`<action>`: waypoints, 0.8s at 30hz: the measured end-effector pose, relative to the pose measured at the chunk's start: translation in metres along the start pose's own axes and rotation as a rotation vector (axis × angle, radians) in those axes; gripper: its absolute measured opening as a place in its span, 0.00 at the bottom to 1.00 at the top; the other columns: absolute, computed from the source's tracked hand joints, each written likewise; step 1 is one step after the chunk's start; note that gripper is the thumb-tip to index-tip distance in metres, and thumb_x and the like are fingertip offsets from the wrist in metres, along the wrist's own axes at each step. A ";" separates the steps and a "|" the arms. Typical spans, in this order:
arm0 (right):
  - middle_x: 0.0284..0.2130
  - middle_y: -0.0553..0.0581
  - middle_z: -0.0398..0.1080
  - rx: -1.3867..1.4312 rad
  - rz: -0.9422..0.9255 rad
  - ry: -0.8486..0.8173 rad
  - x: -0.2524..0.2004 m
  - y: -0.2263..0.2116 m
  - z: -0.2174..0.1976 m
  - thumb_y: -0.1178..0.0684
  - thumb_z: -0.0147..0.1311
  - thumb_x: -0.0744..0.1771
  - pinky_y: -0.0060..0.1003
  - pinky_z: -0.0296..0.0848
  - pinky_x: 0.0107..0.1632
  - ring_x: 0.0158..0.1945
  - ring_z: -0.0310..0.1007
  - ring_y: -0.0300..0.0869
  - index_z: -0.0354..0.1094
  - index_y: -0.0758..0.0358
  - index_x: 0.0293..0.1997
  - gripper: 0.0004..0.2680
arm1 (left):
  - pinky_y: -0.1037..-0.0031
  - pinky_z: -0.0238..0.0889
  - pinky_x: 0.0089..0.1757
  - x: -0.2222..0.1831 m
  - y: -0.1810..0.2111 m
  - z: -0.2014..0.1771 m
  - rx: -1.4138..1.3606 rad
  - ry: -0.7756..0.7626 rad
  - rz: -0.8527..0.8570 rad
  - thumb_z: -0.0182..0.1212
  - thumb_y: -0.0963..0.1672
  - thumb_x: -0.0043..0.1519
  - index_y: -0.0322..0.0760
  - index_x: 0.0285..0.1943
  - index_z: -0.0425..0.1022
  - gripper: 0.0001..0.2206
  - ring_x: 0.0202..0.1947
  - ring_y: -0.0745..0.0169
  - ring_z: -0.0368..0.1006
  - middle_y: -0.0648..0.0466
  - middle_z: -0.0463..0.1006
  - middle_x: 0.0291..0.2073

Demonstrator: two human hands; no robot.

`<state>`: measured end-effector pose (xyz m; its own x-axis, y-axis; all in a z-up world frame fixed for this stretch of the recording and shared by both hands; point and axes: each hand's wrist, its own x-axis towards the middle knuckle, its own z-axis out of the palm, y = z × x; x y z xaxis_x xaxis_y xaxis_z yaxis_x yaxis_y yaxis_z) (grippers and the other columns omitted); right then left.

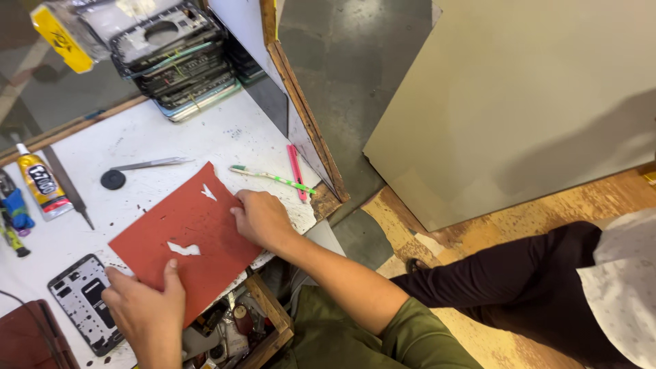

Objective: The person cleans and scrapes the internal frame of a mobile phone using a spudger and a brush.

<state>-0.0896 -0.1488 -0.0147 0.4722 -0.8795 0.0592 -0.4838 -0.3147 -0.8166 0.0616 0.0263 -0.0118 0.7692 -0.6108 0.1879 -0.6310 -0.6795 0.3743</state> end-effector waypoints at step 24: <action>0.39 0.56 0.76 0.650 0.120 0.769 -0.130 0.213 -0.302 0.60 0.56 0.73 0.30 0.74 0.43 0.38 0.75 0.37 0.72 0.75 0.49 0.05 | 0.65 0.70 0.51 0.002 0.144 -0.018 -1.313 -0.659 0.284 0.38 0.51 0.73 0.38 0.83 0.24 0.35 0.50 0.54 0.81 0.40 0.66 0.69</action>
<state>-0.4768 -0.2093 -0.0224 -0.2669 -0.9559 0.1224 0.1062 -0.1554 -0.9821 -0.0258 -0.0653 0.0587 0.2314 -0.9683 0.0939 0.0652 0.1118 0.9916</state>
